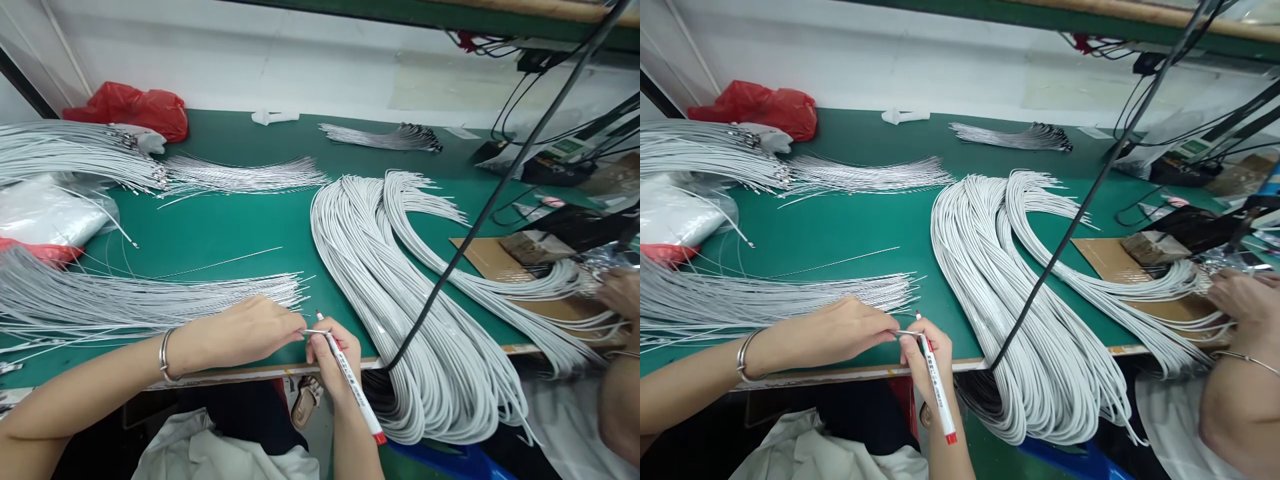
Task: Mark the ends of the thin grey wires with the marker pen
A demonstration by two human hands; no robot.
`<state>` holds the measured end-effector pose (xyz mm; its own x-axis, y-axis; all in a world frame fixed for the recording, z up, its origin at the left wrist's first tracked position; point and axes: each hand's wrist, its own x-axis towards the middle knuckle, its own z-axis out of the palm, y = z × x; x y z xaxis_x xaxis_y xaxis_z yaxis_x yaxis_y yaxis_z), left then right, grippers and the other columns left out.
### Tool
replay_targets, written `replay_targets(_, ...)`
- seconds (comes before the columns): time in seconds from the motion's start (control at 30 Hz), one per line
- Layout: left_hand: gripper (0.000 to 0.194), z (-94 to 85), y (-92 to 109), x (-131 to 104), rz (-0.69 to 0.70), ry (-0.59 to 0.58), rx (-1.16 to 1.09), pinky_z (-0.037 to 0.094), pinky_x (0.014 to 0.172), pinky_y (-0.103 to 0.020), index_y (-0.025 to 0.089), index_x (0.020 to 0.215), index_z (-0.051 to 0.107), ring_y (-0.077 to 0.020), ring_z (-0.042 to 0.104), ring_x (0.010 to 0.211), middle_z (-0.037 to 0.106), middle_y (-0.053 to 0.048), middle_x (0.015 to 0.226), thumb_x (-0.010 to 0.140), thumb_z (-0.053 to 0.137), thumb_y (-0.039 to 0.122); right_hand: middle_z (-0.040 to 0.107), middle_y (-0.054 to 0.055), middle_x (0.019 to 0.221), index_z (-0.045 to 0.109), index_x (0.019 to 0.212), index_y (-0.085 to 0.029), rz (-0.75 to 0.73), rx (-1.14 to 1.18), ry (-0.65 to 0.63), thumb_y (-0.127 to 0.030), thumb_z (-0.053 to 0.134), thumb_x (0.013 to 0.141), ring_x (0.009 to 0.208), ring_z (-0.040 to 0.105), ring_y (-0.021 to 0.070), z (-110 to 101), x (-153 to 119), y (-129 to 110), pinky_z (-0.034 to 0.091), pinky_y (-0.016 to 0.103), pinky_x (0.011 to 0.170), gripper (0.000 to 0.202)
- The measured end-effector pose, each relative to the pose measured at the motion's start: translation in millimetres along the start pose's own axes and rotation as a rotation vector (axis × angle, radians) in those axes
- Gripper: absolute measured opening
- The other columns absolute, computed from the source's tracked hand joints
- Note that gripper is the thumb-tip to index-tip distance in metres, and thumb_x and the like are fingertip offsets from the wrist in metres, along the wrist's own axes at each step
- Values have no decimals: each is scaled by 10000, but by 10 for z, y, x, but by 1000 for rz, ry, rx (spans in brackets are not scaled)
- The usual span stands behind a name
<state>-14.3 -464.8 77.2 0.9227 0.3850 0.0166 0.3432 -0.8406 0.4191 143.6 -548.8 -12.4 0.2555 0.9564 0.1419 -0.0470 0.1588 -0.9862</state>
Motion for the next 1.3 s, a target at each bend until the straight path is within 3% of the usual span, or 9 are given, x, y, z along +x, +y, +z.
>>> replay_targets(0.1,244,-71,18,30,-13,-106,-36,368,630,-248,180,908,634,-144,596,655,661,-3,739,992,410,229,600,-36,492,616,715,-192,-65,-62,-10,-323,669,793,443,526,102,-47,25,16,410,205,486,162)
replay_targets(0.23,241,-136,28,58,-66,-144,-90,387,686,-240,193,956,658,-145,622,728,680,-5,782,988,421,220,646,-22,519,649,753,-193,-69,-32,63,-278,666,803,451,570,111,-4,21,4,417,199,472,100)
replay_targets(0.53,161,-84,-13,64,-68,-92,-215,383,705,-210,181,926,674,-121,612,761,687,8,825,940,516,159,645,-25,495,577,604,-181,91,143,236,-308,701,746,414,463,73,148,-21,-70,361,194,465,227)
replay_targets(0.63,116,-52,1,62,-70,-46,-163,377,714,-226,167,918,661,-140,607,793,680,0,850,925,546,165,644,-21,492,576,597,-181,94,111,236,-320,705,742,406,469,81,132,-11,-75,360,202,454,238)
replay_targets(0.77,178,-48,29,52,-85,-68,-123,365,674,-243,174,940,649,-148,606,743,670,2,809,964,474,200,652,-18,502,600,627,-188,93,107,200,-339,720,729,428,526,108,107,0,-46,394,220,469,218)
replay_targets(0.97,192,-132,42,72,-129,-83,-163,355,642,-231,188,866,645,-123,585,677,656,27,739,957,476,189,644,-16,509,671,694,-188,68,139,130,-332,715,724,394,426,77,78,4,42,314,205,419,153)
replay_targets(1.13,154,-146,30,88,-159,-126,-203,371,666,-225,199,897,661,-131,607,721,673,24,751,939,514,185,581,-40,480,653,567,-190,-53,-3,221,-284,713,711,432,429,72,96,21,21,323,207,455,183)
replay_targets(1.3,177,-104,62,65,-112,-89,-95,382,703,-261,157,944,645,-177,617,813,674,-33,866,963,492,244,661,-37,558,691,675,-204,-46,12,246,-223,715,700,491,581,110,123,32,-60,442,208,508,39)
